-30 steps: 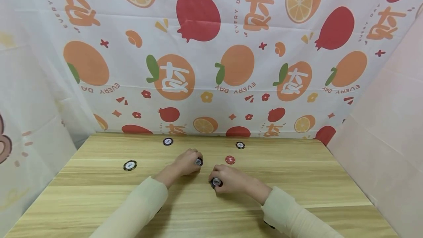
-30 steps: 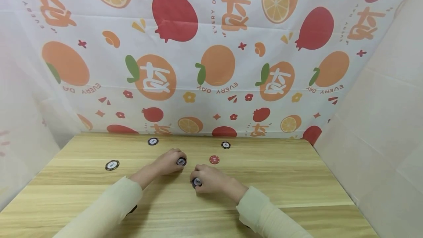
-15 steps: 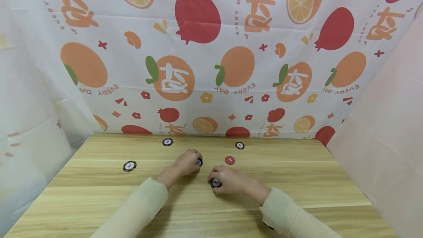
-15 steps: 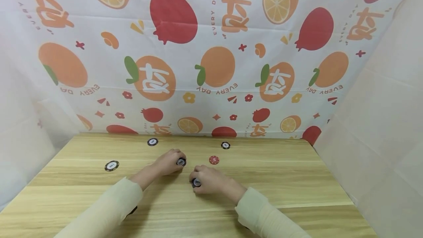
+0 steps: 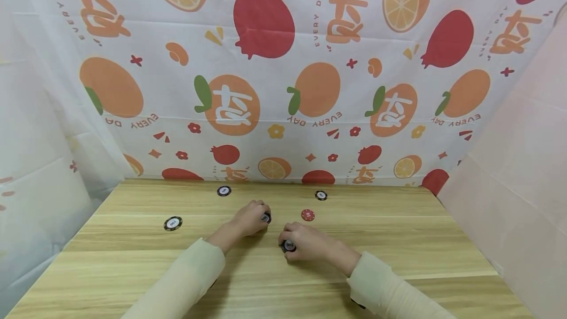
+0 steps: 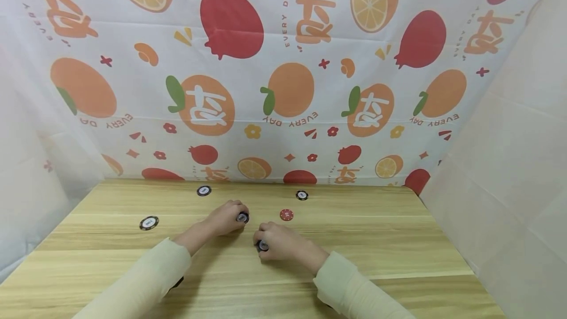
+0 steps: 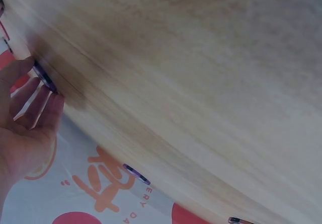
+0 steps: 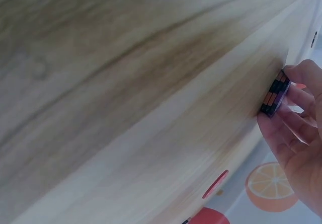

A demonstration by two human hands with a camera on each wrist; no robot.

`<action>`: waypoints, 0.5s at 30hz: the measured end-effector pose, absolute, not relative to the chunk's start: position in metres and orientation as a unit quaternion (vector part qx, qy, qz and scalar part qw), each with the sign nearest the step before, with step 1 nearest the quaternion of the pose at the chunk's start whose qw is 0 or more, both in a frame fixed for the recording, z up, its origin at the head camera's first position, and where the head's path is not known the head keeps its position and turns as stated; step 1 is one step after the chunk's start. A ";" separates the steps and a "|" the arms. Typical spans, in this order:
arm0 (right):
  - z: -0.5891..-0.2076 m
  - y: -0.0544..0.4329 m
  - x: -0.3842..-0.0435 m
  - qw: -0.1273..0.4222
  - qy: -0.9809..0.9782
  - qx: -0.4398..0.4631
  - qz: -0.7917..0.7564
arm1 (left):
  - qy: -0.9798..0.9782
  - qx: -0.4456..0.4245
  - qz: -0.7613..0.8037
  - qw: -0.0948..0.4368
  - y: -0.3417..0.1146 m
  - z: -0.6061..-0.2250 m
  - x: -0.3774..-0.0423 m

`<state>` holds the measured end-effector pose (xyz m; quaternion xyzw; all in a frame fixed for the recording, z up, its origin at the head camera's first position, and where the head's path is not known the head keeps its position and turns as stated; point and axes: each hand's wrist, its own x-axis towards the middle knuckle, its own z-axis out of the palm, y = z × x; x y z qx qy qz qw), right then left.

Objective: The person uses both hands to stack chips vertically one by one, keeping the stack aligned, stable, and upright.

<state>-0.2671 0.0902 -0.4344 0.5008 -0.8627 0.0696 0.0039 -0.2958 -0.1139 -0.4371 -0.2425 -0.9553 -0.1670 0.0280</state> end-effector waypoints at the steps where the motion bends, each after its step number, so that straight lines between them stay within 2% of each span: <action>1: -0.434 0.090 -0.267 0.005 -0.863 0.501 0.068 | -0.955 -0.242 -0.167 0.028 -0.114 -0.437 -0.296; 15: -0.435 0.088 -0.264 -0.018 -0.888 0.454 0.075 | -0.955 -0.242 -0.167 0.036 -0.114 -0.439 -0.297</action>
